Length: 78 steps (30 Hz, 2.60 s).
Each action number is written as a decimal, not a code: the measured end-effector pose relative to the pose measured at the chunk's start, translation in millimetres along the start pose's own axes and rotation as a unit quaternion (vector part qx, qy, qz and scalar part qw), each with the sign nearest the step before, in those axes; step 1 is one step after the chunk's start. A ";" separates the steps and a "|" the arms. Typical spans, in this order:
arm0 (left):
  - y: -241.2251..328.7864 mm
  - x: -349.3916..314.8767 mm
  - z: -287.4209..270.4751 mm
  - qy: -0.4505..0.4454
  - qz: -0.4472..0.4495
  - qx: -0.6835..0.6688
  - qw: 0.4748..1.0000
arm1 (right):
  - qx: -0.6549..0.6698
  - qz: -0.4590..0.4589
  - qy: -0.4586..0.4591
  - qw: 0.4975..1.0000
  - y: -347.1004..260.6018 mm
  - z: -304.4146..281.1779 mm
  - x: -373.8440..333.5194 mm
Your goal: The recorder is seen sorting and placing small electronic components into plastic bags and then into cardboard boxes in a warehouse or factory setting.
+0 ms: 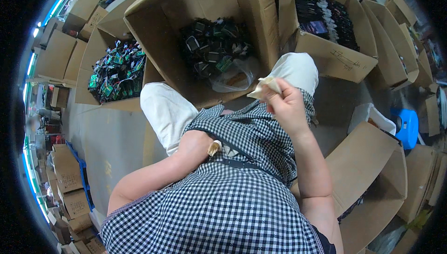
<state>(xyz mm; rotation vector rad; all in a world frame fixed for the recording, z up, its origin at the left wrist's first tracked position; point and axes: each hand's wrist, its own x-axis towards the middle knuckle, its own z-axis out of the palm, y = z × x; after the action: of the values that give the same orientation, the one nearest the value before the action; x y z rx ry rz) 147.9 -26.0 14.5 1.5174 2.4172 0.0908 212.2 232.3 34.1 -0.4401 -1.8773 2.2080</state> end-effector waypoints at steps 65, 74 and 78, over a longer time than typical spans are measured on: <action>126.1 11.3 -254.9 0.143 0.509 -0.761 0.375 | -0.017 -0.480 -0.332 0.812 -211.7 -24.8 -83.7; 101.3 25.0 -254.3 -0.064 0.601 -0.671 0.429 | 0.001 -0.611 0.037 0.791 -184.9 24.1 -69.7; 95.9 23.1 -245.9 -0.049 0.530 -0.746 0.401 | -0.062 -0.596 0.008 0.801 -180.8 8.5 -66.4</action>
<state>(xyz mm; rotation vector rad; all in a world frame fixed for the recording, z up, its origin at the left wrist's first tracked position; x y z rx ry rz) 155.3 61.2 264.6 1.3448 0.0656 1.6807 265.2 231.6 219.5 0.5912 -1.5410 1.1866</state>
